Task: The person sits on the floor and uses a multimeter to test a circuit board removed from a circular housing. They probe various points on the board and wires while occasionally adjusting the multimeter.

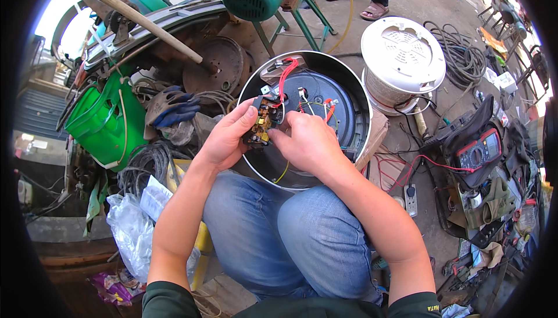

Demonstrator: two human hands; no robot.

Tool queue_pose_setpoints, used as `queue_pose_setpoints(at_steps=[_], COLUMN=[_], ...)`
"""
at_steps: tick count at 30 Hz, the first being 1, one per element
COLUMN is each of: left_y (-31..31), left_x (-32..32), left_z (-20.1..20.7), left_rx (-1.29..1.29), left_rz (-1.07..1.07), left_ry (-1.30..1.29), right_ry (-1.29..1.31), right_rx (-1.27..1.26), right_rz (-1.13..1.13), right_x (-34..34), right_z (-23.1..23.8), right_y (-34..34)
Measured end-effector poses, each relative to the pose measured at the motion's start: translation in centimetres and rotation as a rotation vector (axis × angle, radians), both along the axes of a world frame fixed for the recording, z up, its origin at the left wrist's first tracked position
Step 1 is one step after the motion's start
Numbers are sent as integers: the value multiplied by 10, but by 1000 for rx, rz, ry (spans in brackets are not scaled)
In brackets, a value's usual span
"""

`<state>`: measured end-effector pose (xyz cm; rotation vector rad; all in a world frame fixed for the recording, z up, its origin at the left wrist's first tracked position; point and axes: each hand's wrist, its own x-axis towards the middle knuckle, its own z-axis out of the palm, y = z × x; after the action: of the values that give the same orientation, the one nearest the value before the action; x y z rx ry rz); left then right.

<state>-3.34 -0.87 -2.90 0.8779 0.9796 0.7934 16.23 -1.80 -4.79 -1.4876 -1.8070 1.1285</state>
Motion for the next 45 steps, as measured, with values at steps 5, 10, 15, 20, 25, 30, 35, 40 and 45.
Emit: queue_pose_setpoints(at_steps=[5,10,15,20,25,30,35,40,45], left_y=[-2,2,1,-4,-4,-4,-6,-13,-16], left_x=[6,5,9,13,13,9,2,-1,6], left_z=[7,9,22,27,24,25,18,25,17], left_rx=[69,24,-9,10,-24,-83,-119,-127,48], left_rz=[30,129,149,94,86,67,-28,-279,-239], left_ry=[96,105,110,87,-8,0,103,284,277], right_ry=[150,238,649,890,869,706,779,771,756], right_rx=[-38,-61,-363,-791,-956,-955,-939,-931,-911], right_rz=[-27,-58,122,227,141,153,136,90,43], right_x=[3,6,30,59,66,68,71,71,65], right_z=[-2,-8,-4,3,18,20,11,11,18], right_y=[0,1,9,21,22,27,27,25,25])
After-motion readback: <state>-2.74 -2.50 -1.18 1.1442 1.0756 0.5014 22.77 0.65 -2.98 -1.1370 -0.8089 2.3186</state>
